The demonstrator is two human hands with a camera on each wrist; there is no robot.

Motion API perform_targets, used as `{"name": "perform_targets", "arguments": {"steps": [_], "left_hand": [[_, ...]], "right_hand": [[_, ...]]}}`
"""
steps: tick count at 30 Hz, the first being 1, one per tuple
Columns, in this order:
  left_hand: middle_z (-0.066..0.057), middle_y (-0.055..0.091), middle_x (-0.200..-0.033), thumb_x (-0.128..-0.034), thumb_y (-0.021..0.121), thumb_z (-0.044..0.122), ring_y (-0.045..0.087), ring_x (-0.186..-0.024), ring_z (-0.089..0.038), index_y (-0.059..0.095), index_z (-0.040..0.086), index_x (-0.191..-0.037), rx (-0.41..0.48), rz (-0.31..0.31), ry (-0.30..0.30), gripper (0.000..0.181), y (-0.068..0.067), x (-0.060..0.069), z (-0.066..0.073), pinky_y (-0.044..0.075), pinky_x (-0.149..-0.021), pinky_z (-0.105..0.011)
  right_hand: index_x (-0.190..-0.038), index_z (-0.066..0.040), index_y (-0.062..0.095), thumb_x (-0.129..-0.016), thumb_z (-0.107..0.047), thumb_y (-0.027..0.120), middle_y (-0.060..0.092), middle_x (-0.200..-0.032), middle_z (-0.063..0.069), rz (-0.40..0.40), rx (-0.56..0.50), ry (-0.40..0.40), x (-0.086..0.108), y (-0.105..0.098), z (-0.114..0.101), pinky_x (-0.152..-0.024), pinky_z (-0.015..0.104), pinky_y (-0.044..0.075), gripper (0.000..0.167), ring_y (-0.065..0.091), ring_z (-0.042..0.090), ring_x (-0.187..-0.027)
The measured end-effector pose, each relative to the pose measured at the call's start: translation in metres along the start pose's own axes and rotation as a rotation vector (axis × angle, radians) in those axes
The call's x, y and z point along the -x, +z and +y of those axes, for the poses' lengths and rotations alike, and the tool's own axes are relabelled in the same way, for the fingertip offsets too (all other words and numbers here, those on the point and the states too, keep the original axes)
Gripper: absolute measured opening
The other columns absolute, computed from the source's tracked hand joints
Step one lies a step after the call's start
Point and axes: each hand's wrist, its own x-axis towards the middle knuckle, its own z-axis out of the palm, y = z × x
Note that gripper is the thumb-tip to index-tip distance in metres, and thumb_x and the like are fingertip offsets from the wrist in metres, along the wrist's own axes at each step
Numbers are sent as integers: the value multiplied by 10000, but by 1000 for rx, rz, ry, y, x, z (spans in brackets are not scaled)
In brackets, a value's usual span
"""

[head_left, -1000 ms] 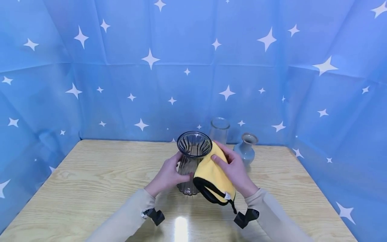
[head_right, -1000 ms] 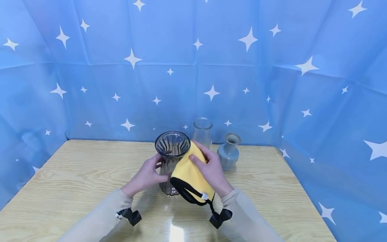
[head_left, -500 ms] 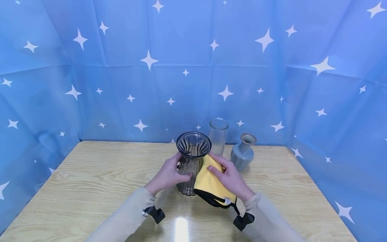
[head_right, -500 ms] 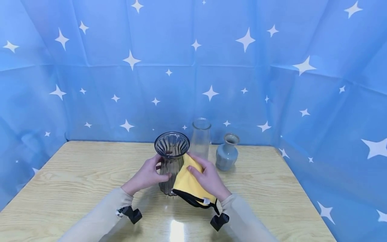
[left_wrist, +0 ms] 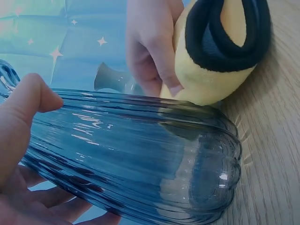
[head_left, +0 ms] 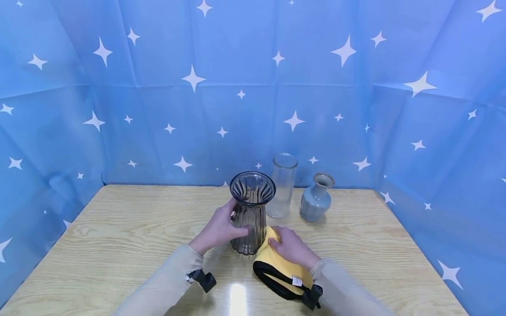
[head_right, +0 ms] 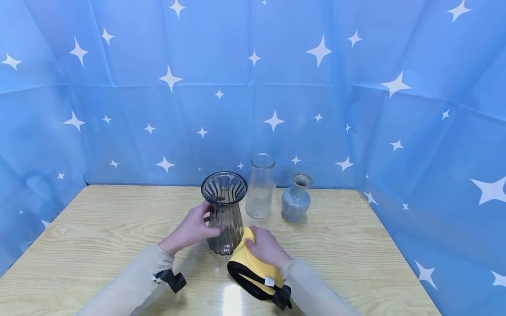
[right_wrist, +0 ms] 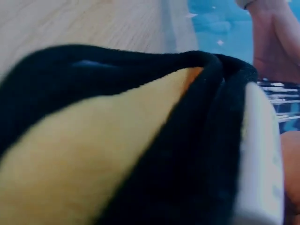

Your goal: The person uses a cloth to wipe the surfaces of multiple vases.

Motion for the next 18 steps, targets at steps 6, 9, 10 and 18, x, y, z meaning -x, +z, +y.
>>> {"name": "perform_targets", "arguments": {"steps": [6, 9, 10, 18], "left_hand": [[-120, 582, -1250, -744, 743, 77, 598, -1048, -233, 428, 66, -1380, 6, 2, -6, 709, 0, 0, 0, 511, -855, -376], [-134, 577, -1254, -745, 745, 75, 595, -1057, -239, 411, 58, -1392, 4, -10, 1, 729, 0, -1, -1, 511, -862, -371], [-140, 573, -1259, -745, 746, 75, 592, -1065, -244, 404, 55, -1397, 3, -17, 6, 737, 0, -1, -2, 509, -869, -372], [-150, 550, -1298, -761, 753, 89, 575, -1103, -257, 378, 69, -1419, -15, -27, 38, 758, -1, -2, -3, 507, -878, -384]], "right_hand": [[-1103, 74, 628, -922, -118, 596, 620, -862, 48, -92, -138, 73, -4, -4, 8, -688, 323, 478, 266, 550, 142, -690], [-1224, 95, 570, -945, -156, 591, 635, -875, 48, -118, -325, 164, -2, -6, 15, -679, 304, 492, 376, 576, 133, -687], [-1264, 98, 541, -949, -170, 593, 646, -880, 51, -119, -391, 200, -1, -6, 17, -676, 299, 500, 417, 591, 134, -691], [-1418, 96, 369, -944, -218, 626, 657, -1036, 89, -78, -633, 241, 14, -17, 16, -727, 314, 543, 623, 656, 187, -840]]}}
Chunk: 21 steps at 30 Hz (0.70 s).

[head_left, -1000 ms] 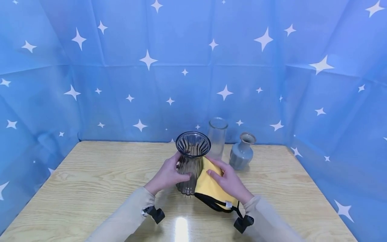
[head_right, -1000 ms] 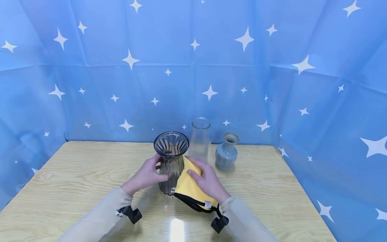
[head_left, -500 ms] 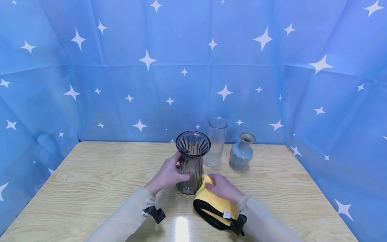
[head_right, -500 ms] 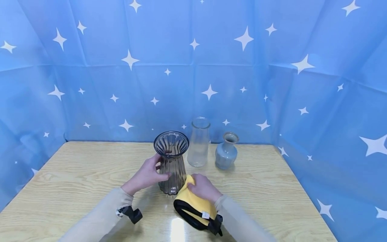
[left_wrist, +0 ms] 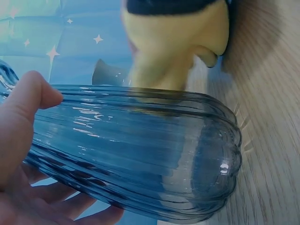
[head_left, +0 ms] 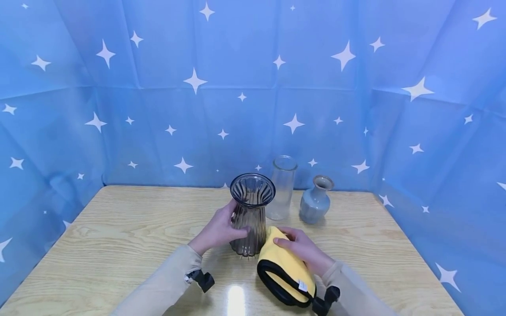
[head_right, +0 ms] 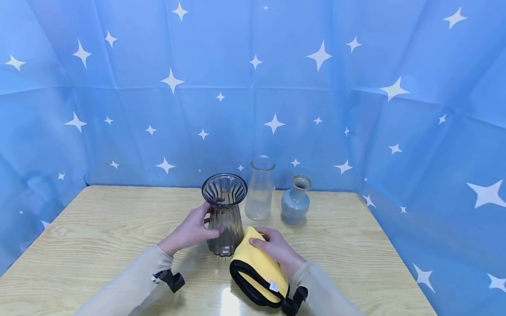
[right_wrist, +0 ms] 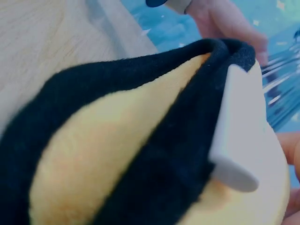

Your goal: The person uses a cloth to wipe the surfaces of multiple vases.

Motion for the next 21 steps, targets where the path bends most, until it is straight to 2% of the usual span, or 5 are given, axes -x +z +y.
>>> {"name": "perform_targets", "arguments": {"steps": [7, 15, 21], "left_hand": [[-149, 562, -1281, -748, 761, 78, 581, -1097, -255, 386, 63, -1402, -32, 32, 8, 754, 1, -2, 0, 501, -895, -388], [-153, 602, -1192, -712, 790, 77, 600, -1035, -268, 438, 22, -1319, -101, 91, -7, 704, -5, -6, -5, 505, -890, -412], [-157, 599, -1199, -710, 789, 76, 602, -1032, -249, 425, 12, -1339, -109, 59, -29, 729, -18, -13, -8, 504, -891, -395]], "right_hand": [[-1438, 51, 374, -957, -210, 618, 605, -1152, 133, -45, -6, -111, 22, -8, -20, -778, 309, 538, 600, 634, 211, -941], [-1419, 59, 400, -952, -187, 627, 598, -1140, 133, -39, 16, -129, 38, -16, -20, -767, 296, 536, 574, 619, 204, -940], [-1418, 70, 394, -960, -186, 615, 600, -1161, 149, -22, 68, -142, 43, -26, -16, -775, 282, 530, 569, 612, 198, -956]]}}
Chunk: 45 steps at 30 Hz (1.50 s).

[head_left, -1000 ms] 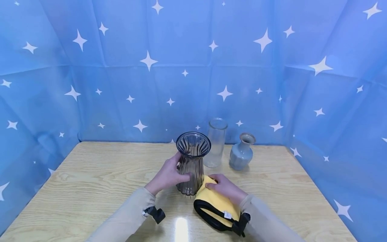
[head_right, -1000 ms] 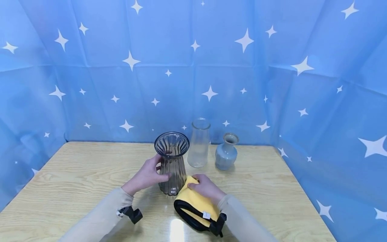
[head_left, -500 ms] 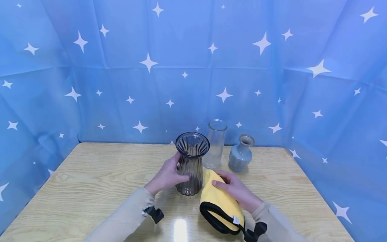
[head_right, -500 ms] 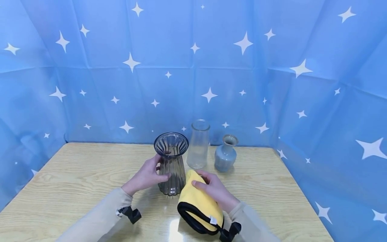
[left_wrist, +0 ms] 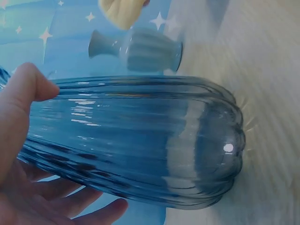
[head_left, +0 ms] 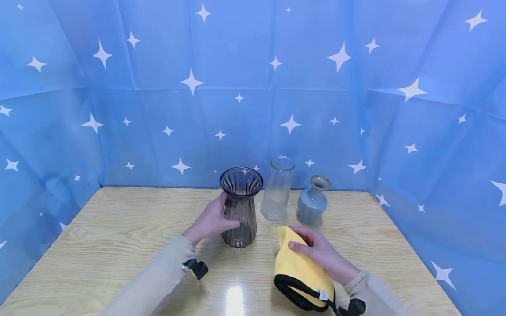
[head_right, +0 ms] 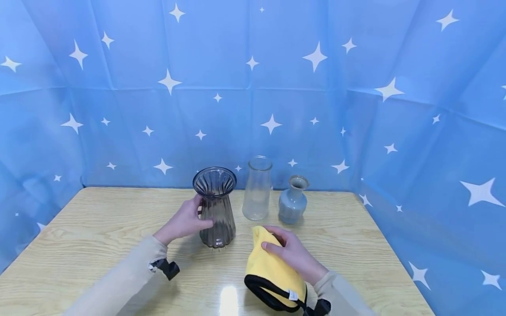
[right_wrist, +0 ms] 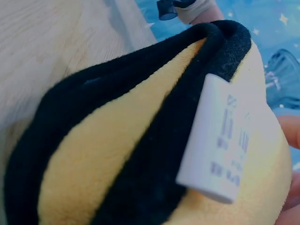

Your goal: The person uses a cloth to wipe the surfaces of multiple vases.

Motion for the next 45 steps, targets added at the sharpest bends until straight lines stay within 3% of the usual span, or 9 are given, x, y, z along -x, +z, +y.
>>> {"name": "perform_targets", "arguments": {"steps": [4, 8, 10, 17, 23, 28, 34, 42, 45], "left_hand": [[-179, 606, -1168, -729, 785, 97, 606, -994, -220, 413, -21, -1338, -12, -29, -46, 723, -11, -2, -1, 518, -849, -365], [-212, 614, -1093, -750, 768, 116, 590, -765, -196, 384, -89, -1346, -40, -67, -95, 738, -23, -4, -4, 523, -657, -335], [-230, 606, -1116, -752, 765, 117, 595, -774, -208, 366, -114, -1360, -59, -81, -103, 764, -30, -5, -7, 528, -651, -336], [-261, 572, -1223, -762, 756, 91, 569, -1118, -369, 376, -79, -1355, -50, -110, -106, 724, -54, -9, -18, 505, -899, -435], [-276, 519, -1297, -773, 756, 98, 492, -1208, -433, 358, -61, -1383, -27, -131, -114, 745, -73, -11, -29, 431, -984, -500], [-304, 469, -1331, -779, 724, 79, 470, -1215, -462, 328, -81, -1397, -22, -137, -130, 751, -91, -12, -39, 426, -983, -520], [-327, 401, -1388, -825, 698, 126, 410, -1260, -476, 235, -69, -1461, -48, -101, -196, 810, -112, -11, -50, 376, -1013, -561], [-368, 285, -1445, -872, 666, 169, 305, -1310, -509, 67, -48, -1513, -69, 0, -289, 904, -144, -9, -63, 305, -1042, -600], [-368, 326, -1417, -880, 661, 171, 337, -1289, -506, 91, -51, -1503, -74, 38, -316, 873, -152, -9, -68, 311, -1041, -597]], "right_hand": [[-1416, 76, 392, -957, -192, 618, 602, -1141, 155, 11, 22, 4, 4, -6, -2, -763, 286, 535, 578, 616, 203, -941], [-1417, 81, 384, -954, -198, 622, 600, -1126, 151, 32, 39, 7, 8, -12, -2, -743, 288, 537, 591, 616, 206, -925], [-1420, 72, 386, -951, -202, 626, 600, -1121, 143, 43, 40, 19, 10, -14, -1, -738, 291, 538, 594, 614, 209, -920], [-1442, 66, 352, -960, -212, 614, 593, -1129, 141, 38, 8, 45, 15, -23, -1, -758, 312, 543, 615, 622, 216, -936], [-1472, 47, 305, -979, -217, 588, 570, -1178, 152, 24, -31, 49, 17, -28, -4, -790, 324, 545, 627, 625, 221, -972], [-1472, 48, 308, -973, -210, 598, 576, -1168, 136, 38, -33, 61, 19, -30, -4, -783, 323, 545, 632, 623, 213, -966], [-1471, 41, 314, -971, -220, 598, 571, -1183, 152, 71, -13, 62, 21, -34, -3, -781, 321, 545, 631, 627, 217, -962], [-1467, 31, 329, -968, -225, 605, 575, -1168, 142, 65, -14, 63, 21, -35, -3, -777, 322, 544, 626, 623, 220, -958], [-1470, 39, 316, -971, -221, 599, 572, -1159, 140, 57, -20, 65, 22, -35, -3, -774, 318, 542, 629, 619, 217, -956]]}}
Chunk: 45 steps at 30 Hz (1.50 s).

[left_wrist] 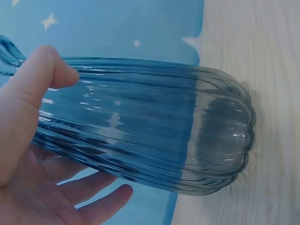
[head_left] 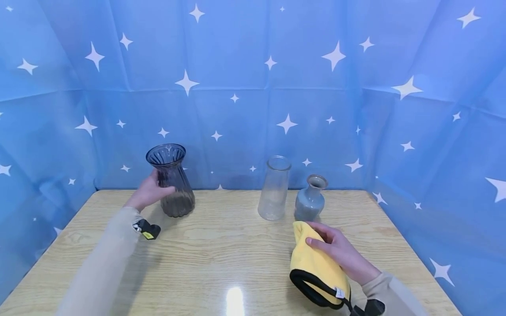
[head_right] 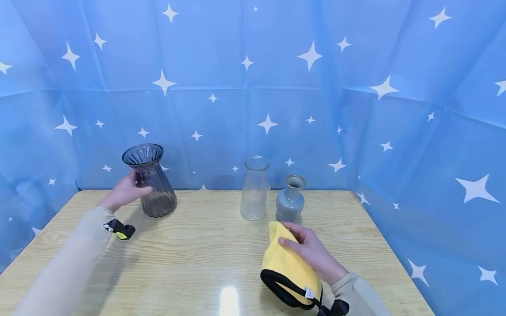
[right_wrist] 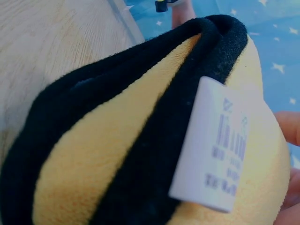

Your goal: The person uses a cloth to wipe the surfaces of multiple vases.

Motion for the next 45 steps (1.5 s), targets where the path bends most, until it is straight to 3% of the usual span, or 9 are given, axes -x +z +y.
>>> {"name": "perform_targets", "arguments": {"steps": [12, 16, 19, 22, 26, 30, 35, 41, 45], "left_hand": [[-436, 343, -1353, -931, 624, 307, 371, -1230, -552, 46, -140, -1465, -155, 87, -77, 906, -13, -3, -9, 338, -1007, -618], [-358, 554, -1060, -912, 645, 353, 568, -905, -458, 356, -179, -1290, -303, 159, -80, 713, -10, 10, -2, 504, -718, -514], [-231, 574, -869, -884, 671, 400, 532, -686, -313, 486, -136, -1123, -431, 211, -106, 615, -7, 19, 7, 433, -517, -380], [-213, 596, -861, -872, 683, 410, 536, -673, -294, 534, -116, -1098, -482, 188, -123, 592, -7, 26, 15, 438, -517, -375], [-199, 651, -887, -873, 692, 328, 604, -739, -309, 600, -101, -1034, -468, 99, -71, 467, -2, 34, 20, 502, -618, -427], [-197, 664, -945, -865, 703, 292, 627, -840, -337, 626, -98, -1046, -434, 13, 2, 437, 14, 40, 26, 519, -744, -478], [-90, 665, -880, -833, 739, 270, 626, -803, -244, 633, -50, -1043, -386, -66, 67, 397, 48, 41, 38, 525, -745, -429], [-71, 683, -896, -829, 755, 250, 647, -828, -209, 639, 10, -1072, -280, -147, 91, 361, 97, 28, 45, 535, -734, -383], [-124, 681, -994, -824, 764, 252, 643, -923, -243, 631, 1, -1126, -200, -206, 130, 414, 125, 15, 47, 529, -802, -396]], "right_hand": [[-1469, 36, 321, -976, -200, 589, 569, -1144, 135, 1, 6, -8, -1, 0, -2, -770, 316, 539, 609, 612, 211, -944], [-1476, 36, 306, -980, -202, 583, 570, -1139, 130, 15, 7, 0, 2, -3, -2, -770, 317, 539, 616, 612, 208, -948], [-1479, 42, 289, -981, -215, 580, 567, -1149, 135, 27, 8, 10, 3, -7, -1, -777, 322, 541, 631, 616, 214, -960], [-1477, 43, 289, -976, -231, 588, 566, -1154, 145, 37, 13, 22, 3, -9, 0, -783, 331, 544, 644, 619, 226, -967], [-1474, 52, 287, -972, -235, 595, 567, -1152, 145, 41, 14, 24, 2, -11, 2, -784, 337, 545, 655, 617, 227, -968], [-1473, 45, 298, -967, -236, 603, 565, -1150, 134, 54, 10, 34, 1, -11, 3, -781, 334, 545, 654, 611, 221, -968], [-1479, 55, 273, -976, -221, 589, 567, -1157, 124, 38, -9, 35, 0, -11, 4, -788, 330, 543, 655, 610, 210, -975], [-1481, 44, 276, -975, -224, 591, 563, -1172, 131, 44, -3, 39, 5, -9, 5, -792, 335, 544, 653, 613, 217, -981], [-1479, 61, 266, -977, -223, 588, 564, -1163, 133, 56, 12, 36, 7, -10, 5, -785, 328, 544, 660, 609, 208, -973]]}}
